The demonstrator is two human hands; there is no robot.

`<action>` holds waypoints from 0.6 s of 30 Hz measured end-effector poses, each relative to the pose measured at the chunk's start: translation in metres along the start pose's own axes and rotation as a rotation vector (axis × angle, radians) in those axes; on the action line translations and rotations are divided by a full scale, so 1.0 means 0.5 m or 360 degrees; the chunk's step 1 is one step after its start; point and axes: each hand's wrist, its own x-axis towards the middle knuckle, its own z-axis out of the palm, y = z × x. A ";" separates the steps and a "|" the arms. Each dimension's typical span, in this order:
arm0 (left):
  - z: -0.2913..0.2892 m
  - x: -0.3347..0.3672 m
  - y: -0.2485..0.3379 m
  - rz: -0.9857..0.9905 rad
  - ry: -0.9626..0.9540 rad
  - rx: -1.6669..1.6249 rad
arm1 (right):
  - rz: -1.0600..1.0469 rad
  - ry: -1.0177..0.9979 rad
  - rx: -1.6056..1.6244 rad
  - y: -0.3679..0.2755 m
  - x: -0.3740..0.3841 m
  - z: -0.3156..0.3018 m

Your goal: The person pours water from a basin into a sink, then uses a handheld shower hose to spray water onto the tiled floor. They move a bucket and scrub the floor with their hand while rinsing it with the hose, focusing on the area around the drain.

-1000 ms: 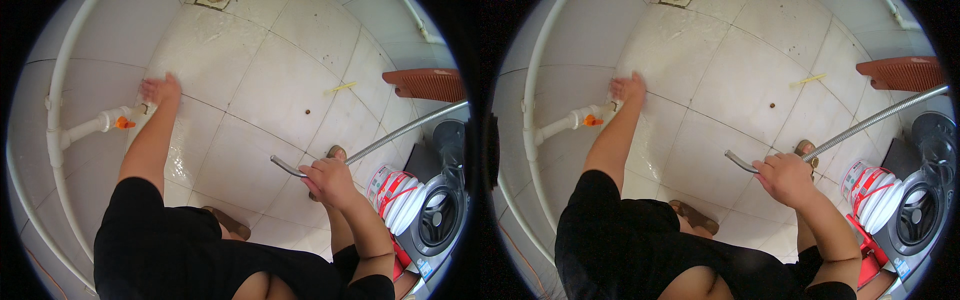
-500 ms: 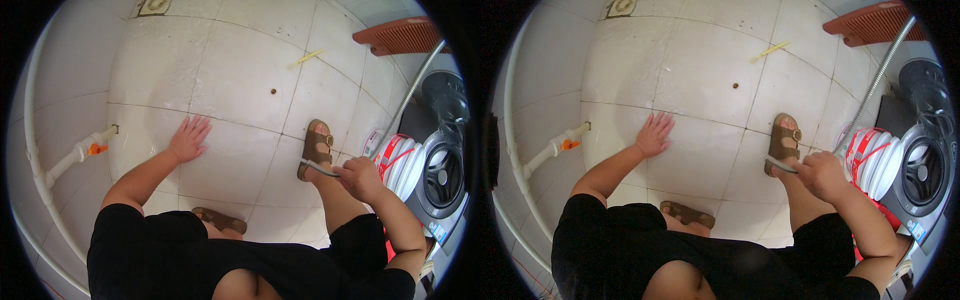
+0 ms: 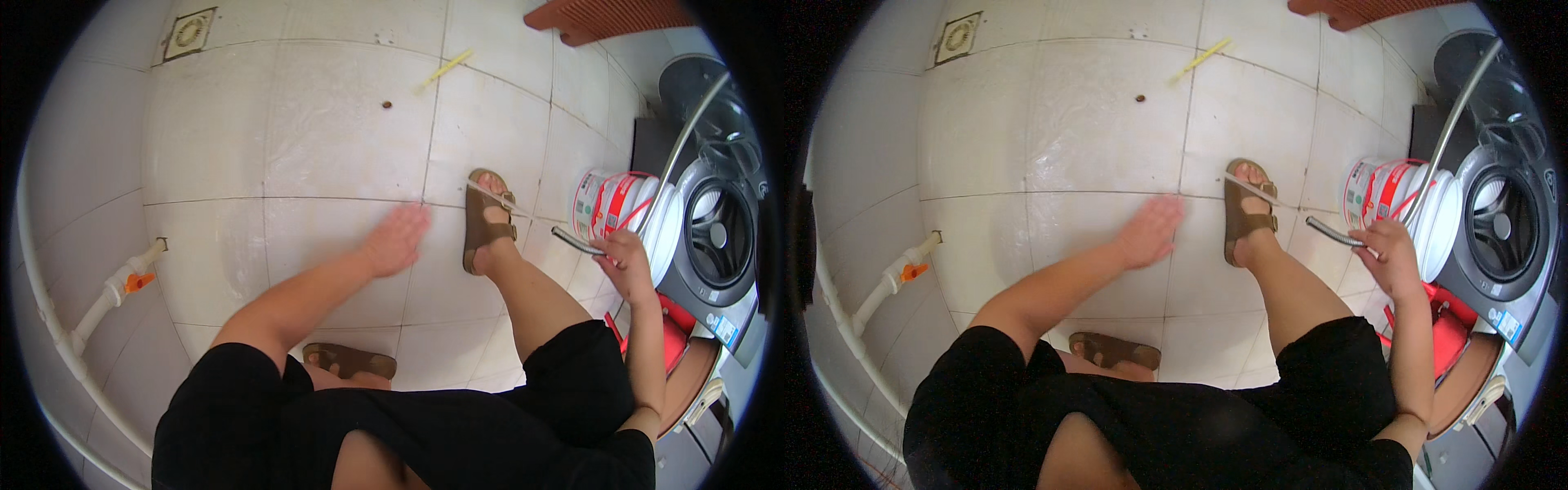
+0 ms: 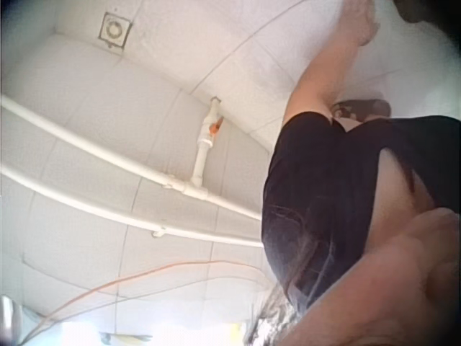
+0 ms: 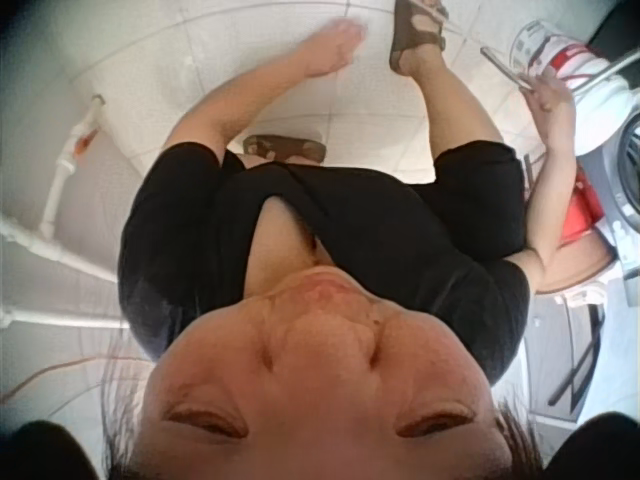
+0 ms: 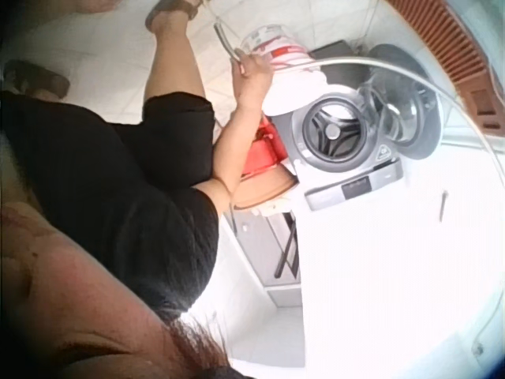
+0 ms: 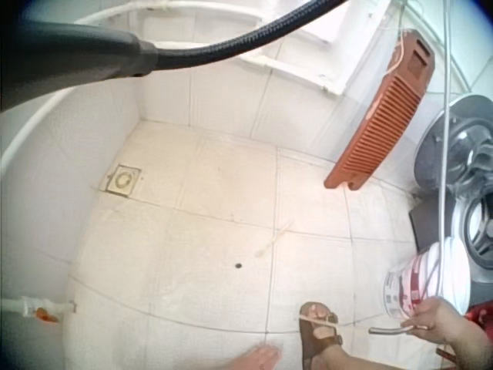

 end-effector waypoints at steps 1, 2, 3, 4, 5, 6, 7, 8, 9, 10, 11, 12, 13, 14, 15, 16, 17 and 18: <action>0.038 0.002 0.020 0.0119 -0.0071 0.0002 | 0.0043 -0.0082 -0.0070 0.001 0.003 -0.009; 0.068 0.009 0.037 0.0238 -0.0138 0.0009 | 0.0035 -0.0080 -0.0074 0.001 0.006 -0.012; 0.094 0.015 0.048 0.0357 -0.0205 0.0016 | 0.0027 -0.0079 -0.0077 -0.002 0.008 -0.013; 0.118 0.026 0.048 0.0382 -0.0243 0.0073 | 0.0019 -0.0079 -0.0080 0.000 0.008 -0.013; 0.133 0.045 0.038 0.0416 -0.0276 0.0128 | 0.0051 -0.0086 -0.0098 0.002 0.007 -0.016; 0.138 0.061 0.028 0.0448 -0.0320 0.0197 | 0.0082 -0.0083 -0.0100 0.007 0.000 -0.015; 0.143 0.077 0.019 0.0435 -0.0306 0.0176 | 0.0113 -0.0080 -0.0103 0.014 -0.007 -0.015; 0.142 0.092 0.006 0.0415 -0.0286 0.0163 | 0.0162 -0.0133 -0.0119 0.020 -0.010 -0.018; 0.134 0.110 -0.005 0.0405 -0.0273 0.0151 | 0.0178 -0.0126 -0.0116 0.025 -0.018 -0.019; 0.123 0.128 -0.020 0.0352 -0.0189 0.0193 | 0.0196 -0.0121 -0.0113 0.028 -0.024 -0.020; 0.092 0.146 -0.033 0.0288 -0.0091 0.0237 | 0.0199 -0.0111 -0.0120 0.032 -0.027 -0.021; 0.054 0.168 -0.045 0.0185 -0.0112 0.0295 | 0.0232 -0.0071 -0.0135 0.036 -0.033 -0.022; 0.015 0.190 -0.058 0.0083 -0.0124 0.0354 | 0.0250 -0.0025 -0.0244 0.042 -0.040 -0.026; -0.023 0.207 -0.084 -0.0181 -0.0004 0.0381 | 0.0258 0.0028 -0.0356 0.052 -0.042 -0.032; -0.051 0.212 -0.116 -0.0443 0.0123 0.0403 | 0.0267 0.0084 -0.0471 0.061 -0.042 -0.039; -0.069 0.199 -0.152 -0.0458 0.0313 0.0566 | 0.0350 0.0137 -0.0608 0.071 -0.045 -0.043; -0.087 0.186 -0.181 -0.0482 0.0510 0.0733 | 0.0368 0.0189 -0.0652 0.081 -0.047 -0.045; -0.100 0.180 -0.186 -0.0418 0.0428 0.0719 | 0.0389 0.0242 -0.0691 0.092 -0.049 -0.045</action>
